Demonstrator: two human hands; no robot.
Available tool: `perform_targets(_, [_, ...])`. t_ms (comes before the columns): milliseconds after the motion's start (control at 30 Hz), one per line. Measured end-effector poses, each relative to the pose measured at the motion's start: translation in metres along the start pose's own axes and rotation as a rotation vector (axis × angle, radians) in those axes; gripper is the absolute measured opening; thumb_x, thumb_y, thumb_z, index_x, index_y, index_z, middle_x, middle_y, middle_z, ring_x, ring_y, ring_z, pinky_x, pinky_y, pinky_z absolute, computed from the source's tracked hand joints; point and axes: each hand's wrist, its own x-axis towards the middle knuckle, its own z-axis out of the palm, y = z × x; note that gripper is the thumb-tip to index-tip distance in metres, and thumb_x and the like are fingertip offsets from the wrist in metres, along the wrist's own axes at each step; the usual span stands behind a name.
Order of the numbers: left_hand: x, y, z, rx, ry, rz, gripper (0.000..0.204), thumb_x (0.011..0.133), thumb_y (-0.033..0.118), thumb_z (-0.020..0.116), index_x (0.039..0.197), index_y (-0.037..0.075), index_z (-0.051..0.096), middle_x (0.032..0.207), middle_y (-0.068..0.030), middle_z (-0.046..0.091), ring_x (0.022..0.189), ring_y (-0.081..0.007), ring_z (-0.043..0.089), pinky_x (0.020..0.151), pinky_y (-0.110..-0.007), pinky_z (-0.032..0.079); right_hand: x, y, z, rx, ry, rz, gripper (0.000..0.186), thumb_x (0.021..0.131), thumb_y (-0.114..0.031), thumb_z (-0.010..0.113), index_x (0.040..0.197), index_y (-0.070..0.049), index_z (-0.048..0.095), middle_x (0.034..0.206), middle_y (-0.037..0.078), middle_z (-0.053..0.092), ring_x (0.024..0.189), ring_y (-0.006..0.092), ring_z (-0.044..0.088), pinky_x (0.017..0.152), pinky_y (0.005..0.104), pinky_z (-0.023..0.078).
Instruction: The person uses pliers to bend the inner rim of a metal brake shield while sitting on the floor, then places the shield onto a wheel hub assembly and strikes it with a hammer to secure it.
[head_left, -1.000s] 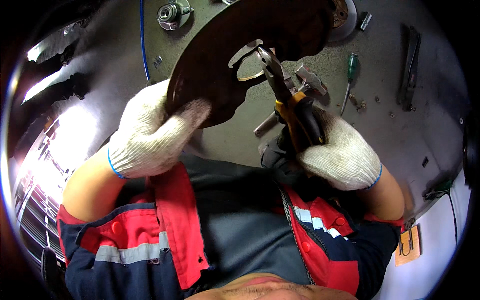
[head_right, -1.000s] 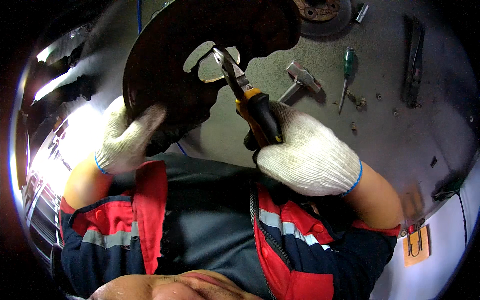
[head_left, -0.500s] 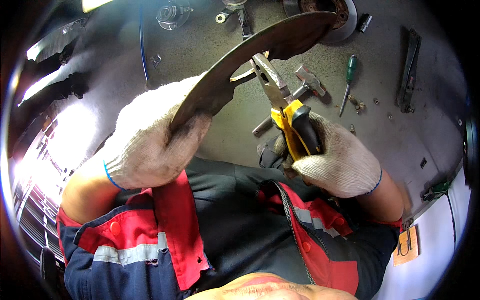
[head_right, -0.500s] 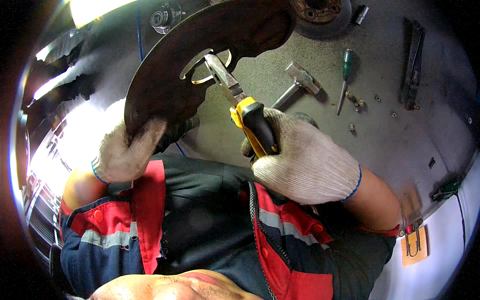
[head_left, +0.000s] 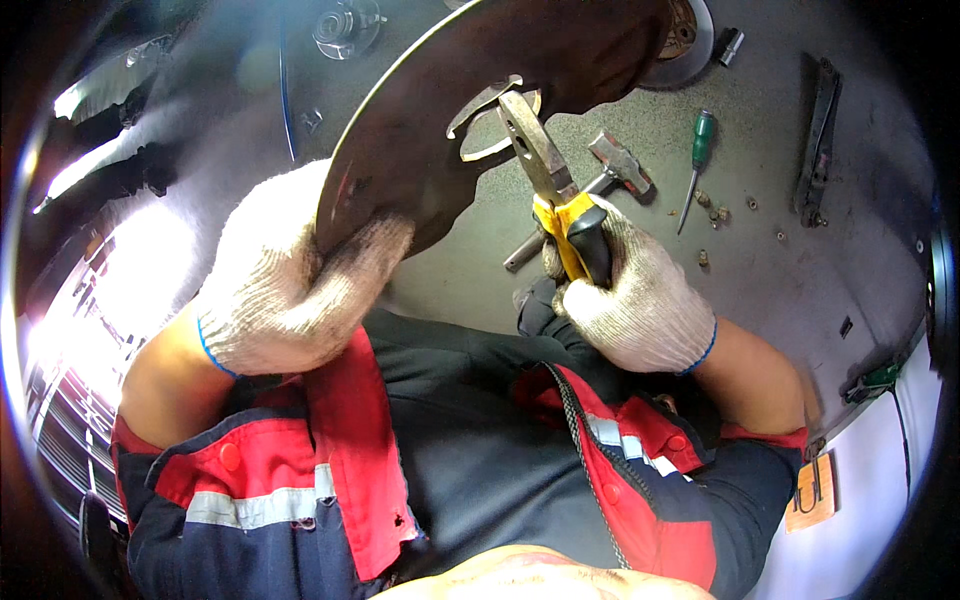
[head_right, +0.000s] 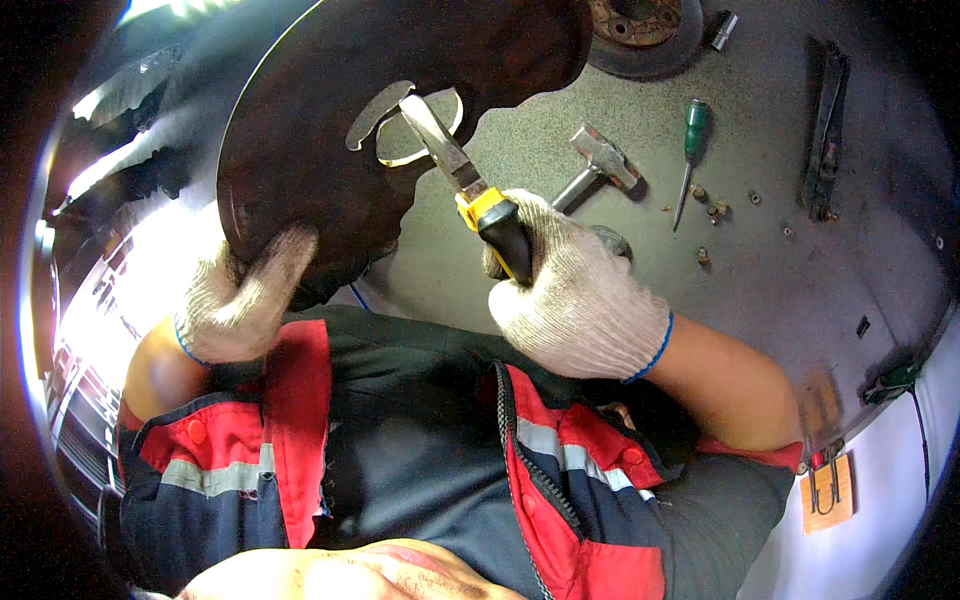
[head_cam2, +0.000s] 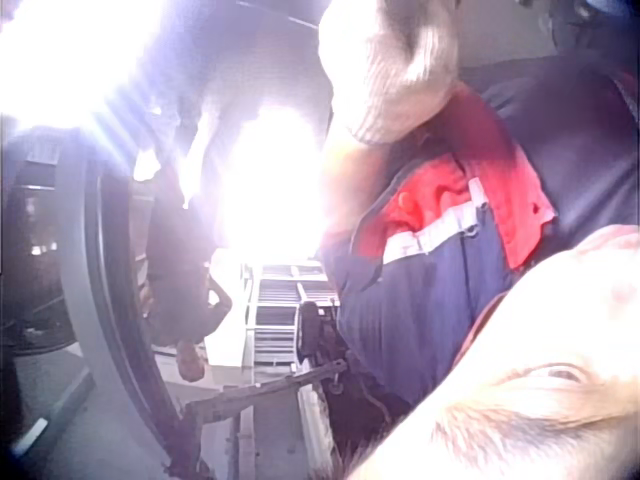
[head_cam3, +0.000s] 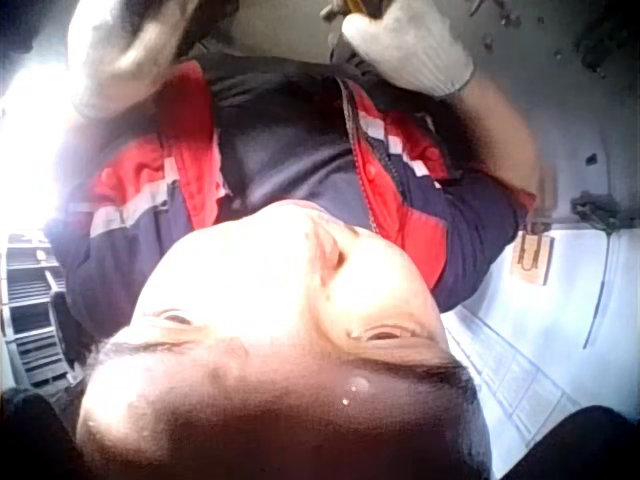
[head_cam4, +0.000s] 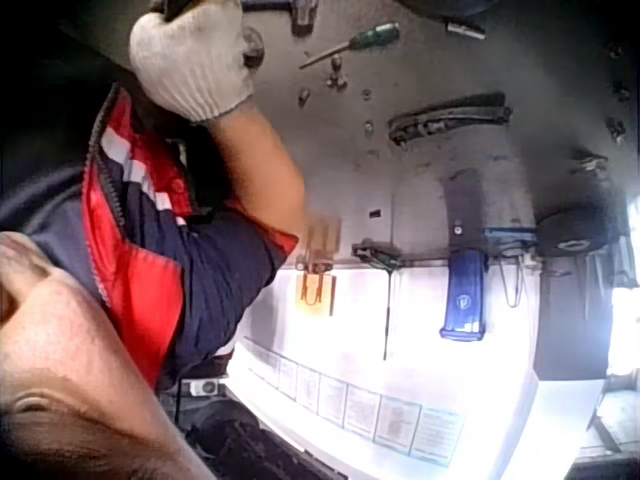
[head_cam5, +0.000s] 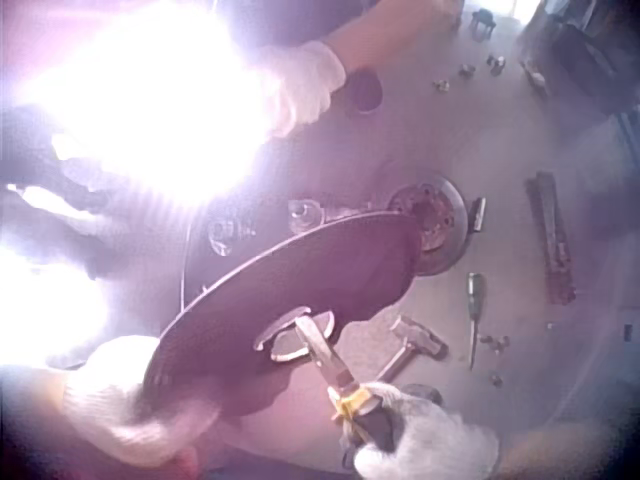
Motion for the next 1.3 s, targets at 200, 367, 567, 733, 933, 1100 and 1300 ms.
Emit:
perform_targets(200, [-0.004, 0.006, 0.005, -0.383, 0.025, -0.362, 0.016, 0.099, 0.005, 0.061, 0.112, 0.001, 0.066, 0.084, -0.0009, 0.067, 0.073, -0.0088, 0.059, 0.066, -0.027, 0.050, -0.001, -0.006, -0.004, -0.125, 0.001, 0.045, 0.036, 0.083, -0.016, 0.061, 0.119, -0.007, 0.058, 0.098, 0.020, 0.068, 0.095, 0.0430, 0.068, 0.085, 0.0467, 0.055])
perform_targets(367, [-0.002, 0.003, 0.004, -0.480, 0.095, -0.419, 0.019, 0.101, 0.005, 0.061, 0.117, -0.002, 0.066, 0.098, -0.0038, 0.071, 0.087, -0.0098, 0.064, 0.076, -0.028, 0.053, -0.001, -0.023, -0.015, -0.095, -0.038, 0.097, 0.050, 0.080, -0.015, 0.062, 0.128, -0.004, 0.057, 0.108, 0.017, 0.069, 0.103, 0.0325, 0.067, 0.094, 0.0417, 0.053])
perform_targets(567, [-0.001, -0.009, -0.017, 0.573, -0.084, 0.370, 0.028, 0.101, 0.003, 0.057, 0.126, -0.005, 0.066, 0.115, -0.0148, 0.073, 0.096, -0.0202, 0.070, 0.084, -0.033, 0.056, -0.006, -0.037, -0.016, -0.043, -0.138, 0.251, 0.051, 0.077, -0.011, 0.066, 0.126, -0.003, 0.060, 0.105, 0.013, 0.070, 0.098, 0.0240, 0.068, 0.091, 0.0387, 0.054])
perform_targets(733, [0.008, 0.007, -0.006, 0.034, -0.134, -0.166, 0.026, 0.099, 0.002, 0.054, 0.121, -0.008, 0.063, 0.109, -0.0208, 0.070, 0.096, -0.0311, 0.070, 0.083, -0.039, 0.056, -0.011, -0.038, -0.012, -0.213, -0.143, 0.218, 0.055, 0.080, -0.014, 0.061, 0.134, -0.005, 0.053, 0.107, 0.024, 0.068, 0.102, 0.0390, 0.068, 0.090, 0.0471, 0.052])
perform_targets(933, [0.007, -0.009, 0.006, 0.047, -0.085, -0.126, 0.024, 0.099, 0.004, 0.054, 0.120, -0.006, 0.060, 0.107, -0.0205, 0.068, 0.098, -0.0301, 0.068, 0.086, -0.040, 0.053, -0.011, -0.032, -0.008, -0.210, -0.112, 0.135, 0.060, 0.081, -0.016, 0.061, 0.138, -0.003, 0.048, 0.106, 0.029, 0.067, 0.100, 0.0463, 0.068, 0.087, 0.0520, 0.053])
perform_targets(1100, [0.004, -0.010, 0.015, -0.030, 0.049, -0.127, 0.014, 0.096, 0.009, 0.065, 0.106, 0.002, 0.070, 0.088, -0.0182, 0.069, 0.074, -0.0308, 0.070, 0.065, -0.039, 0.054, -0.006, -0.043, -0.006, -0.245, -0.091, 0.268, 0.065, 0.079, -0.009, 0.067, 0.142, -0.009, 0.051, 0.116, 0.021, 0.068, 0.110, 0.0359, 0.068, 0.096, 0.0430, 0.053])
perform_targets(1300, [0.008, -0.001, 0.012, 0.154, 0.039, 0.014, 0.024, 0.096, 0.006, 0.064, 0.119, 0.003, 0.069, 0.091, -0.0170, 0.070, 0.078, -0.0290, 0.072, 0.068, -0.039, 0.057, -0.002, -0.046, -0.004, -0.315, -0.080, 0.318, 0.068, 0.081, -0.011, 0.069, 0.145, -0.009, 0.048, 0.119, 0.024, 0.067, 0.114, 0.0406, 0.067, 0.098, 0.0461, 0.053])
